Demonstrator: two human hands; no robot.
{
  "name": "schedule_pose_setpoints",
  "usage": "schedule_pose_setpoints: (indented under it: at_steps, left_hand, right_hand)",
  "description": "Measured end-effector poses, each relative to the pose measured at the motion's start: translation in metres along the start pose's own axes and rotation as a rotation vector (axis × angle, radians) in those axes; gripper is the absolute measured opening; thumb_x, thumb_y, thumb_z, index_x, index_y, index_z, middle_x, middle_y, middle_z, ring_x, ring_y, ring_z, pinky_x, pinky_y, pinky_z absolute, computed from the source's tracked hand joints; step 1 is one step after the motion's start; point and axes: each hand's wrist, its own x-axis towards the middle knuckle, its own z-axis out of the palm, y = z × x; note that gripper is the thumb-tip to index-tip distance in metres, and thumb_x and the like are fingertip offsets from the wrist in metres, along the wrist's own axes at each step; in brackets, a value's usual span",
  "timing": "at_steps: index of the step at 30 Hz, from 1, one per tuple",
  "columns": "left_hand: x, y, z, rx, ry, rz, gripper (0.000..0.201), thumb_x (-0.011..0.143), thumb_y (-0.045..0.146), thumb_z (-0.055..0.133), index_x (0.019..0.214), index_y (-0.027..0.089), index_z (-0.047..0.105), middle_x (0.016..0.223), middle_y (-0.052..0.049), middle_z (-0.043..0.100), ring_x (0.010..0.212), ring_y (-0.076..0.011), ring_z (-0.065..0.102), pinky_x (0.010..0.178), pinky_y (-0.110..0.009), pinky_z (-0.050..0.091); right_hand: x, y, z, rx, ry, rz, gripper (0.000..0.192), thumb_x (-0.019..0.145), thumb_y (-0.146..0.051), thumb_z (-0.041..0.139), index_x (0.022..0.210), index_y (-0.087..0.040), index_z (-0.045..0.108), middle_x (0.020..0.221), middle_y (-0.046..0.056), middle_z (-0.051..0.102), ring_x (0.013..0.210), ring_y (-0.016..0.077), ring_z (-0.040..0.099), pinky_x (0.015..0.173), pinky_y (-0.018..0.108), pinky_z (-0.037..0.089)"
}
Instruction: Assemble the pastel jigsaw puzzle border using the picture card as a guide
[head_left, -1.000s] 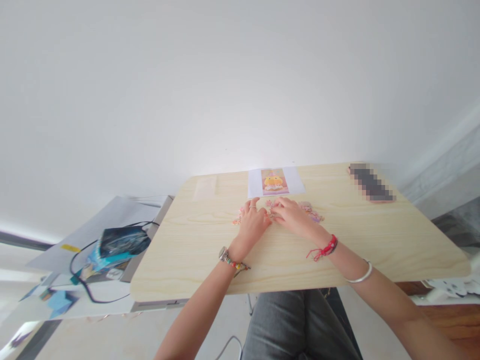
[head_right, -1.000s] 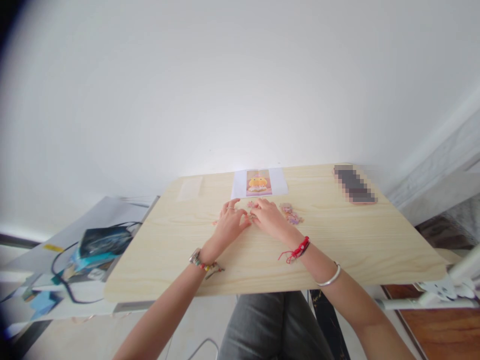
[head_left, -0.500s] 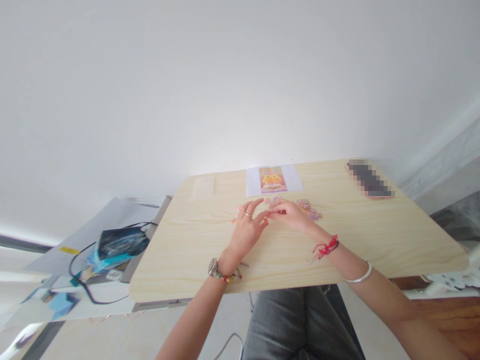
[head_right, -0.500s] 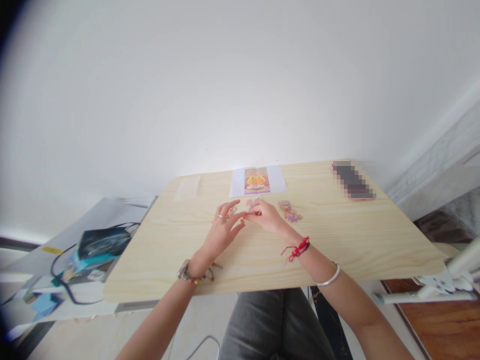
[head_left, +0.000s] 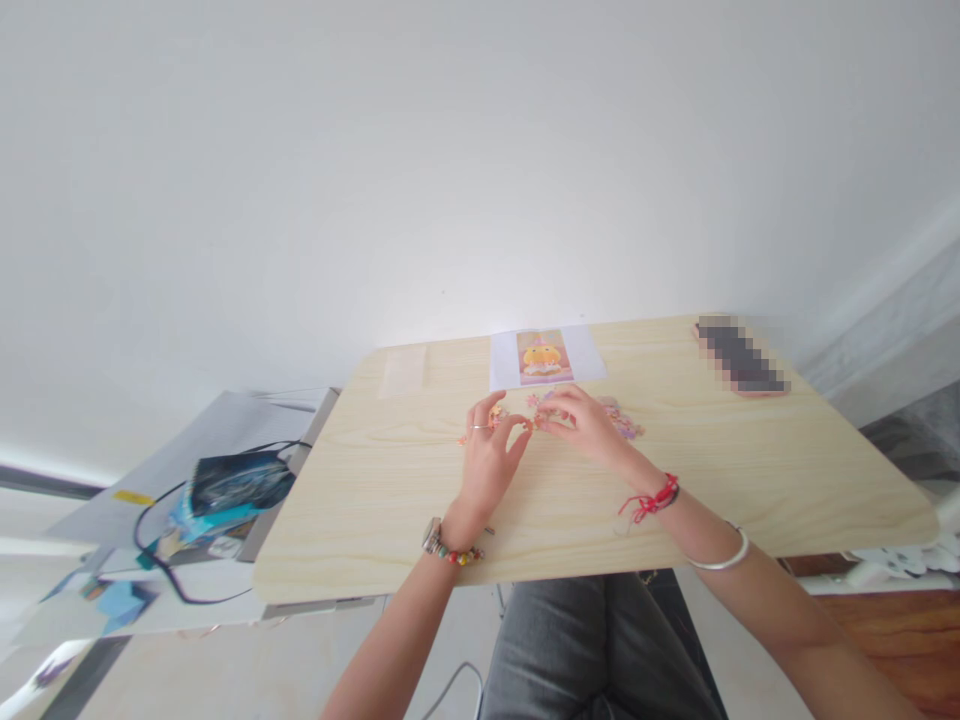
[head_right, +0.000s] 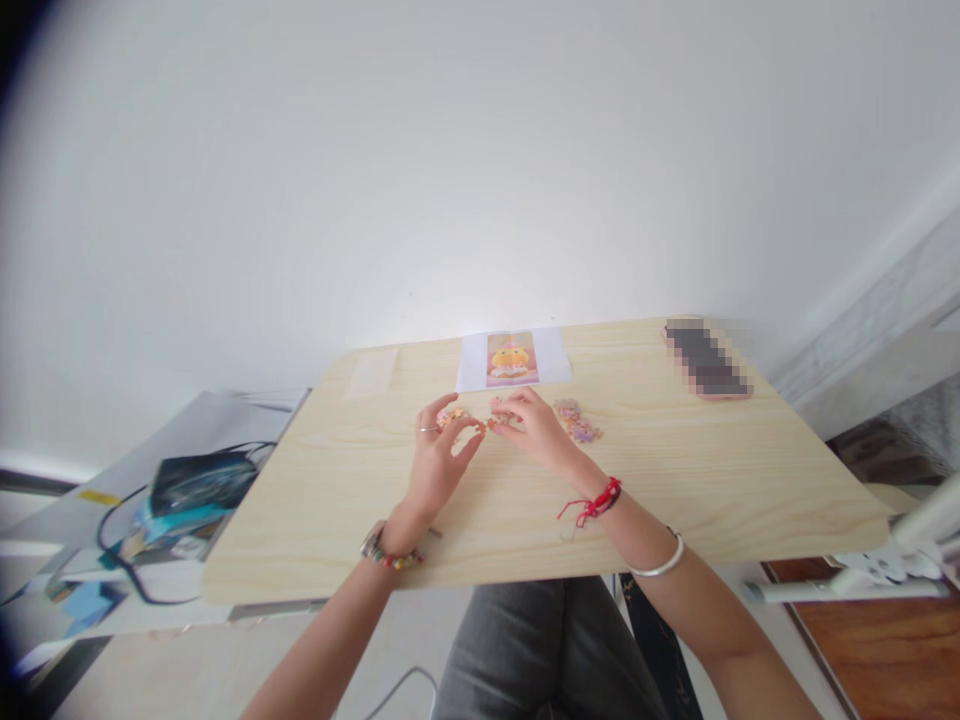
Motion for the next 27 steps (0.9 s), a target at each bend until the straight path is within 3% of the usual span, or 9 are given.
schedule_pose_setpoints:
  at_steps: [3, 8, 15, 23, 27]
  left_hand:
    - [0.0, -0.001, 0.001, -0.019, -0.013, -0.013, 0.008, 0.079, 0.023, 0.06, 0.087, 0.023, 0.06, 0.122, -0.008, 0.041, 0.111, -0.0249, 0.042, 0.083, -0.042, 0.048]
    - [-0.001, -0.002, 0.0, -0.015, -0.039, -0.016, 0.008, 0.079, 0.024, 0.059, 0.087, 0.023, 0.061, 0.123, -0.008, 0.04, 0.112, -0.0248, 0.041, 0.084, -0.042, 0.048]
    - [-0.004, -0.008, -0.006, 0.06, -0.08, -0.021, 0.01, 0.078, 0.023, 0.061, 0.087, 0.023, 0.061, 0.121, -0.009, 0.041, 0.111, -0.0256, 0.041, 0.09, -0.046, 0.044]
    - [-0.004, -0.037, -0.024, 0.144, -0.081, -0.099, 0.008, 0.077, 0.024, 0.061, 0.084, 0.021, 0.062, 0.117, -0.01, 0.042, 0.112, -0.0266, 0.042, 0.092, -0.047, 0.041]
    - [-0.006, -0.056, -0.024, 0.183, -0.081, -0.169, 0.008, 0.076, 0.023, 0.062, 0.083, 0.019, 0.062, 0.112, -0.011, 0.045, 0.111, -0.0277, 0.043, 0.093, -0.05, 0.039]
  right_hand:
    - [-0.002, -0.001, -0.003, -0.113, -0.038, -0.123, 0.015, 0.081, -0.02, 0.056, 0.094, -0.021, 0.064, 0.095, 0.006, 0.053, 0.094, 0.0181, 0.054, 0.085, 0.036, 0.046]
    - [-0.004, -0.002, -0.005, -0.264, -0.112, -0.148, 0.015, 0.084, -0.02, 0.051, 0.091, -0.021, 0.064, 0.096, 0.006, 0.05, 0.092, 0.0176, 0.054, 0.083, 0.036, 0.047]
    - [-0.001, -0.011, 0.001, -0.307, -0.135, -0.206, 0.014, 0.084, -0.019, 0.05, 0.089, -0.019, 0.064, 0.099, 0.008, 0.051, 0.092, 0.0178, 0.053, 0.082, 0.034, 0.046]
    - [0.034, -0.015, 0.033, -0.413, -0.233, -0.294, 0.015, 0.084, -0.022, 0.053, 0.092, -0.016, 0.064, 0.091, 0.007, 0.05, 0.08, 0.0153, 0.05, 0.072, 0.029, 0.044]
    - [0.048, -0.014, 0.047, -0.428, -0.267, -0.313, 0.015, 0.084, -0.022, 0.053, 0.09, -0.014, 0.065, 0.09, 0.008, 0.05, 0.082, 0.0163, 0.049, 0.075, 0.03, 0.042]
